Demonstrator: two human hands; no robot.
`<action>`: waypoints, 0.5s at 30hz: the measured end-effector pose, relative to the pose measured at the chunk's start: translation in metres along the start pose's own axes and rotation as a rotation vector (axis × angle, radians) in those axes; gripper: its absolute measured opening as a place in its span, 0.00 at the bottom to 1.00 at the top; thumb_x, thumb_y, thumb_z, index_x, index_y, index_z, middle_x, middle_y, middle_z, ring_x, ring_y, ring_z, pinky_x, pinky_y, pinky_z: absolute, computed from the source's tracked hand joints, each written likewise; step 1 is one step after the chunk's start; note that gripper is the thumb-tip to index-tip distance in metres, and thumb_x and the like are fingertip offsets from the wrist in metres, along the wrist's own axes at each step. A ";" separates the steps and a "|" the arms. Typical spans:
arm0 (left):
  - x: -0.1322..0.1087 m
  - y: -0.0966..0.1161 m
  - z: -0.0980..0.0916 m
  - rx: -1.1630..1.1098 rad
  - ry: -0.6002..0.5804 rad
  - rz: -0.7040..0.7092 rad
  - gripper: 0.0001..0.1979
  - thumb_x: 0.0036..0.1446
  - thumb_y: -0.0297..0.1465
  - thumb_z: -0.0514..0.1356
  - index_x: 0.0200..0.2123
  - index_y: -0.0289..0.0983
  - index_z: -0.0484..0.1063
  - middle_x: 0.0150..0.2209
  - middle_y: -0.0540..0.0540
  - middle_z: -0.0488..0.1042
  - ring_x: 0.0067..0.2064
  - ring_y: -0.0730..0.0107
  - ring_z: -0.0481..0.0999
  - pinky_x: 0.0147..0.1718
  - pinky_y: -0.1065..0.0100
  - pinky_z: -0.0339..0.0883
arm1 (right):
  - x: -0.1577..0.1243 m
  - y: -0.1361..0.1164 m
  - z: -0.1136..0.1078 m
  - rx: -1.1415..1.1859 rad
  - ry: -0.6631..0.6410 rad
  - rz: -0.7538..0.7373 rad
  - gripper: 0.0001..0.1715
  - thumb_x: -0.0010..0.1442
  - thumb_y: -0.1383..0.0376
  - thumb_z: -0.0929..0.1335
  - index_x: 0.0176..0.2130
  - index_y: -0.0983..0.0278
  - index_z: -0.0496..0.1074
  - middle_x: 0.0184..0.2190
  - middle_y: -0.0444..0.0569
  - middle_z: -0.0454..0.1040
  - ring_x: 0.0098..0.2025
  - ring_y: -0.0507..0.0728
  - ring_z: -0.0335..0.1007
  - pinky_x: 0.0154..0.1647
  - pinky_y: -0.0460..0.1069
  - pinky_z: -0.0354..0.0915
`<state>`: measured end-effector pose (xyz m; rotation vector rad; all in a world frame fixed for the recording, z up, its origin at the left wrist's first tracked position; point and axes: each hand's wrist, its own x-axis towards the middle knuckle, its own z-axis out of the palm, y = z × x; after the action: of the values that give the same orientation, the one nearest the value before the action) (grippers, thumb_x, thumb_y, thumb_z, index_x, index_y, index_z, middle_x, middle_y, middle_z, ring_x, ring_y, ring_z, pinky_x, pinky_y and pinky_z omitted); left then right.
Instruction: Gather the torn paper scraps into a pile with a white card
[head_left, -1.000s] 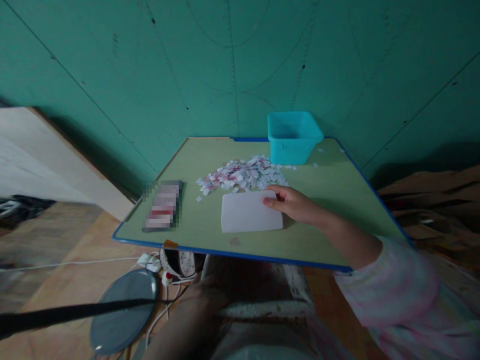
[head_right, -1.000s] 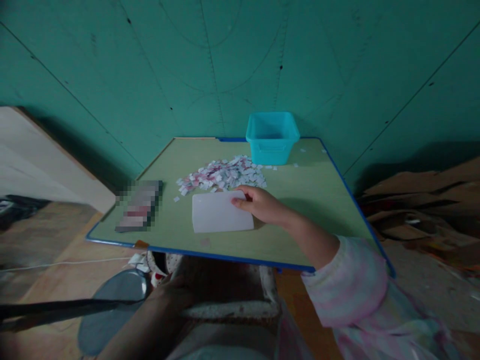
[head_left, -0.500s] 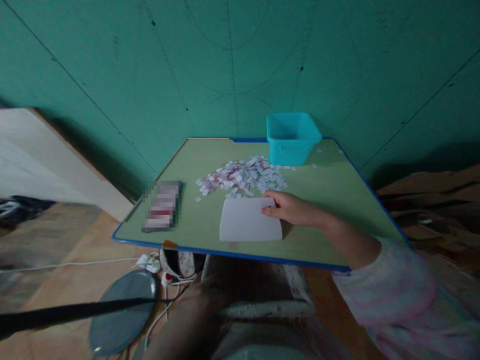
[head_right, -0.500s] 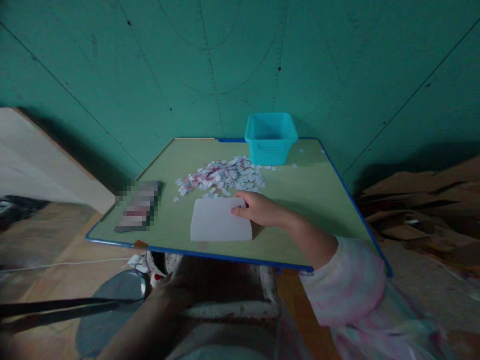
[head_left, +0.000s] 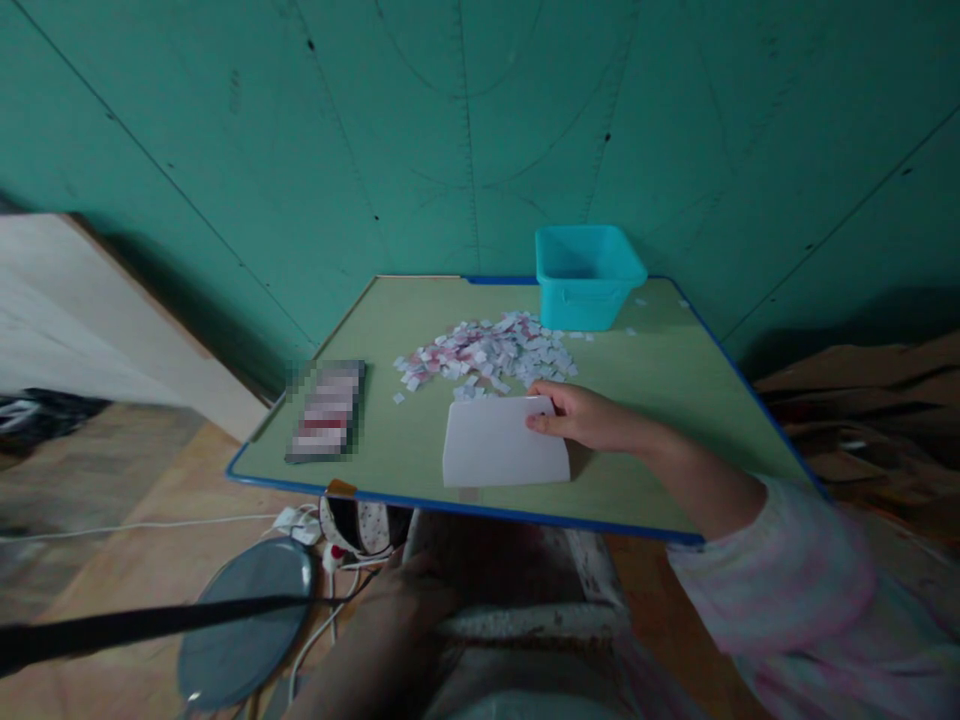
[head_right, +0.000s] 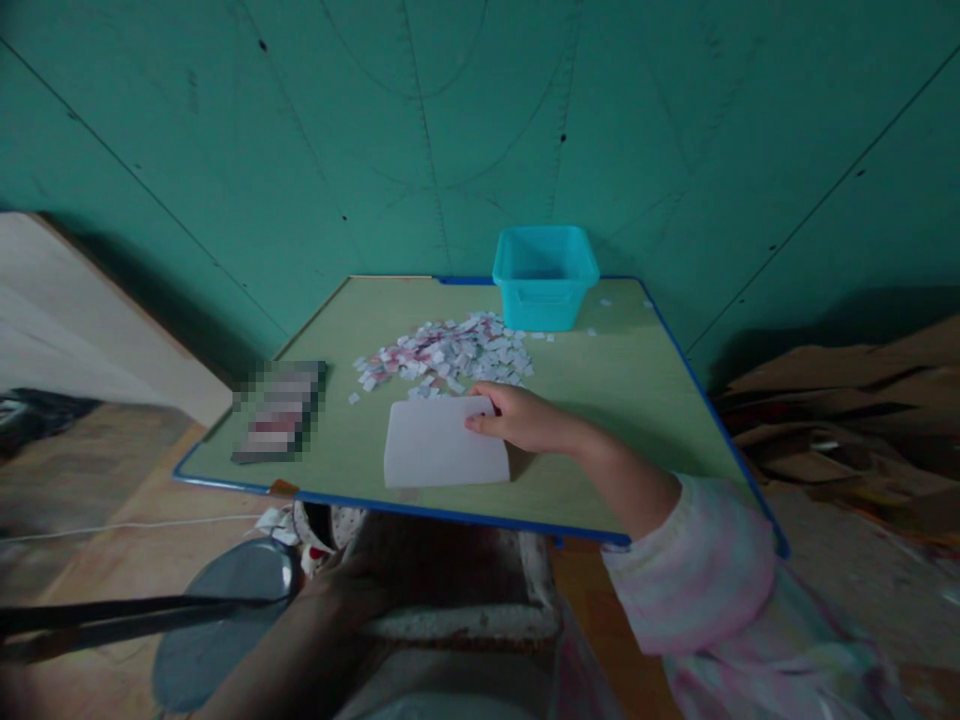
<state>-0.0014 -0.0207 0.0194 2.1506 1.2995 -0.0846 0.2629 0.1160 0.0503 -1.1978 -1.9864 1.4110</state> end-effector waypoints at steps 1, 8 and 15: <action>0.001 -0.001 0.000 0.002 -0.001 0.003 0.12 0.58 0.34 0.55 0.43 0.37 0.69 0.46 0.44 0.71 0.44 0.62 0.71 0.42 0.55 0.67 | 0.000 0.000 0.000 0.009 -0.003 -0.002 0.08 0.54 0.63 0.64 0.33 0.65 0.62 0.28 0.43 0.62 0.29 0.49 0.59 0.27 0.44 0.57; 0.000 -0.001 0.000 -0.016 -0.001 -0.016 0.11 0.57 0.34 0.55 0.43 0.37 0.69 0.46 0.44 0.71 0.44 0.62 0.71 0.42 0.55 0.67 | 0.000 -0.001 -0.001 0.016 -0.027 -0.003 0.08 0.54 0.62 0.65 0.33 0.65 0.62 0.27 0.43 0.62 0.28 0.49 0.59 0.26 0.44 0.56; -0.001 0.001 -0.001 -0.040 0.020 -0.042 0.13 0.57 0.34 0.55 0.46 0.38 0.67 0.47 0.43 0.69 0.43 0.63 0.72 0.40 0.57 0.68 | 0.000 0.000 0.001 0.015 -0.039 -0.002 0.09 0.54 0.62 0.65 0.34 0.65 0.62 0.27 0.43 0.63 0.28 0.49 0.59 0.26 0.44 0.56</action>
<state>-0.0013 -0.0212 0.0208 2.0963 1.3473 -0.0539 0.2625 0.1156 0.0501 -1.1702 -1.9991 1.4562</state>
